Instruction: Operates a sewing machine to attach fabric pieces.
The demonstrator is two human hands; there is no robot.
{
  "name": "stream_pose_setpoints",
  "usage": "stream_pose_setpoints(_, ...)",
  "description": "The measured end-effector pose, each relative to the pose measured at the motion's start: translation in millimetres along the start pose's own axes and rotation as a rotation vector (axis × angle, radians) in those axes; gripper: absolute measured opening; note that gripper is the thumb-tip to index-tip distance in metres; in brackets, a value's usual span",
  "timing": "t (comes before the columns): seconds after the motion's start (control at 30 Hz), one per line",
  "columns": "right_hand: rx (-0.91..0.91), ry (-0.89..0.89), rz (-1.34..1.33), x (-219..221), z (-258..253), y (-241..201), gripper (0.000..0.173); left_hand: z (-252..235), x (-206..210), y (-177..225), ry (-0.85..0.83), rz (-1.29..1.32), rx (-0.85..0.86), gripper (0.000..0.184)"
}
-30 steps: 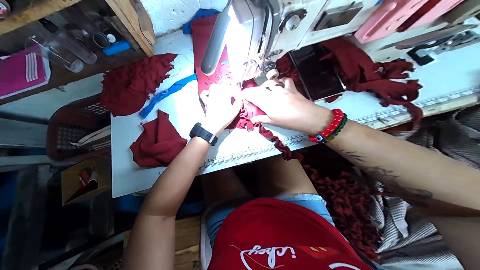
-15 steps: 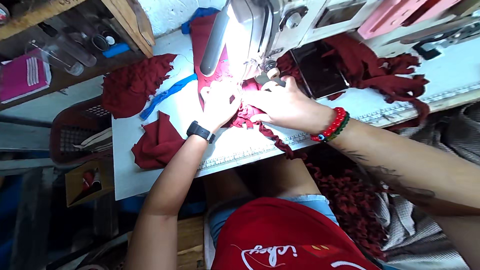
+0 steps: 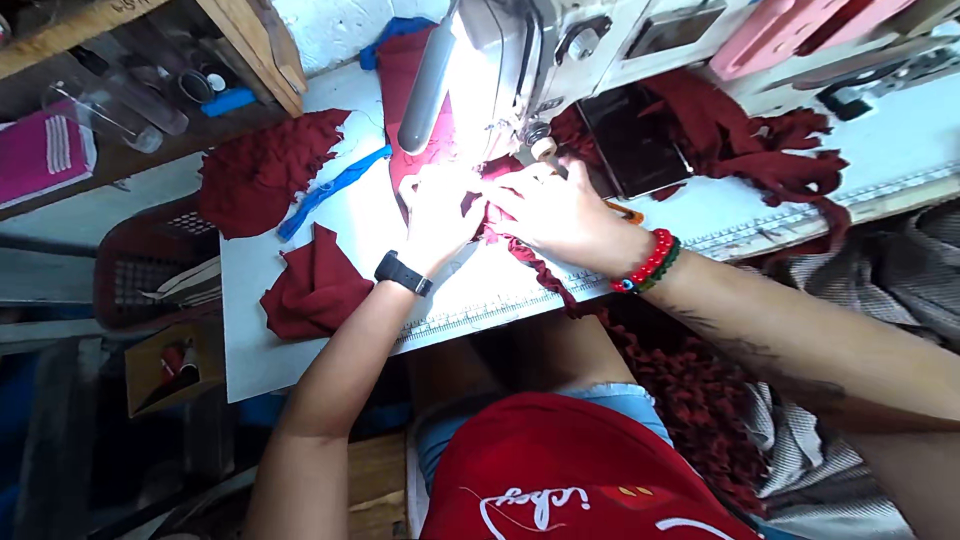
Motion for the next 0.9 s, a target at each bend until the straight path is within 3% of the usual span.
stream_pose_setpoints(0.13, -0.023, -0.023, 0.034, 2, -2, -1, 0.042, 3, 4, 14, -0.011, -0.106, 0.174, 0.018)
stream_pose_setpoints(0.23, -0.033, -0.027, 0.036, 1, -1, -2, 0.042, 4, 3, 18, -0.039, -0.155, 0.208, 0.017)
stream_pose_setpoints(0.6, 0.036, -0.079, 0.054, 7, -15, 3, 0.037, -8, 11, -17, -0.077, -0.101, -0.09, 0.024)
stream_pose_setpoints(0.67, 0.106, -0.034, -0.003, 0, -9, 3, 0.037, -7, 7, -13, -0.057, -0.072, -0.04, 0.023)
stream_pose_setpoints(0.77, 0.098, 0.184, -0.123, -20, 15, -7, 0.023, 0, 5, 4, -0.095, 0.023, 0.12, 0.023)
stream_pose_setpoints(0.9, 0.179, 0.171, -0.293, -15, 19, 2, 0.027, 0, 13, 5, -0.197, -0.02, 0.118, 0.025)
Point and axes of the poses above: each hand's wrist, its own z-axis away from the middle knuckle, its own x-axis out of the palm, y = z × x, the point moved 10 cm from there along -z, towards the middle knuckle, and after that the axes turned 1 degree about -x, right-handed, at the moved point
